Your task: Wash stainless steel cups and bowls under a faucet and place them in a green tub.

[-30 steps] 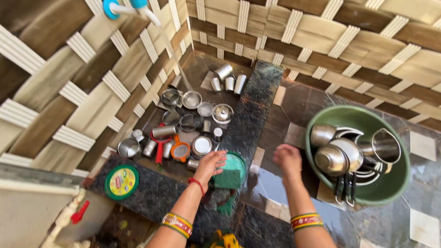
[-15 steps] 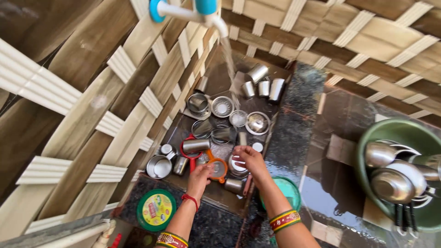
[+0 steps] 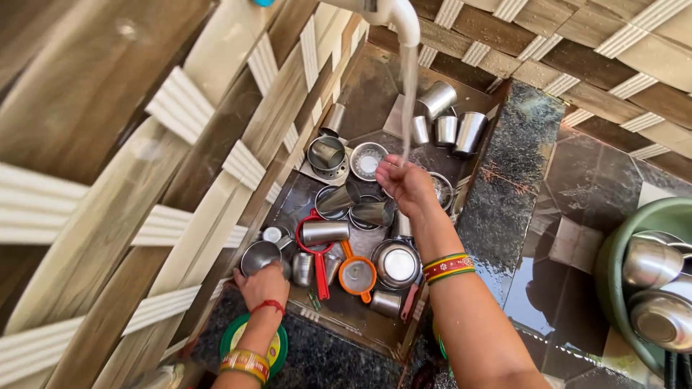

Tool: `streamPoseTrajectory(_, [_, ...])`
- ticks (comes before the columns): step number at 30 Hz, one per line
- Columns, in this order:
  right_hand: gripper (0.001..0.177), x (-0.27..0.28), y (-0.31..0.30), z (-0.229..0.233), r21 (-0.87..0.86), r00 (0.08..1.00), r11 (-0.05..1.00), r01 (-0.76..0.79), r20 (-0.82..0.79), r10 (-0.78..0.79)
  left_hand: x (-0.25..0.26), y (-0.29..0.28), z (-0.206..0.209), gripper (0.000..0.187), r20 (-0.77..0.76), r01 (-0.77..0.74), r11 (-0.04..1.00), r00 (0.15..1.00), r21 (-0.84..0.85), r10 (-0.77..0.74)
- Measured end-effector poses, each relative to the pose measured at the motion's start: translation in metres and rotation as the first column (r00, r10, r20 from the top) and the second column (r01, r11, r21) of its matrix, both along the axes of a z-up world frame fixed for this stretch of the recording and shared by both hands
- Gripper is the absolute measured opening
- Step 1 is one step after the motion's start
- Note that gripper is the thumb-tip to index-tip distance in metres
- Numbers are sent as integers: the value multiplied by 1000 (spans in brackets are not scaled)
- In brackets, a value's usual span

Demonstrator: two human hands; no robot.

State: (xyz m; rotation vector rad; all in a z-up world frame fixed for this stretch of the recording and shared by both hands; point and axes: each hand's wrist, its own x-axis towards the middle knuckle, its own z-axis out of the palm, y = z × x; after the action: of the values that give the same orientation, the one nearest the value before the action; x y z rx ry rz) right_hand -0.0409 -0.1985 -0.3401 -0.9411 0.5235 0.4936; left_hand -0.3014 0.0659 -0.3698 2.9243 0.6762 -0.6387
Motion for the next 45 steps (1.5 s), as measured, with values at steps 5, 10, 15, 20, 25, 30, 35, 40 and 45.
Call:
streamPoseTrajectory(5, [30,-24,-1,42,-280,947,943,-179,211,242,48,-27,40,17,444,251,927,889,-278,-107])
streamPoseTrajectory(10, [66,-54,-14,96,-771,577,493,-404,203,791,163,-64,38,20,682,586,547,731,-598,-37])
streamPoseTrajectory(15, [68,-31,-21,93,-985,484,15,172,98,870,248,-128,1,30,755,599,462,484,-655,443])
streamPoseTrajectory(20, [22,-32,14,113,-928,629,-177,327,74,774,266,-157,-3,51,-543,-149,-757,783,-636,302])
streamPoseTrajectory(25, [17,2,11,64,-961,611,-167,219,1,792,264,-174,5,50,-574,32,-746,616,-665,539])
streamPoseTrajectory(30, [20,25,24,15,-984,525,-102,143,-12,851,256,-167,20,65,-663,0,-882,660,-471,353])
streamPoseTrajectory(35, [22,47,17,-46,-993,530,-114,23,-84,844,275,-131,-21,69,-445,-198,-494,771,-847,455])
streamPoseTrajectory(40, [24,42,12,-55,-968,657,-225,-112,-242,714,250,-164,-8,77,-704,-347,-660,586,-666,402])
streamPoseTrajectory(45, [60,-60,13,84,-983,350,169,74,184,918,248,-132,-12,97,-755,-396,-733,610,-553,241])
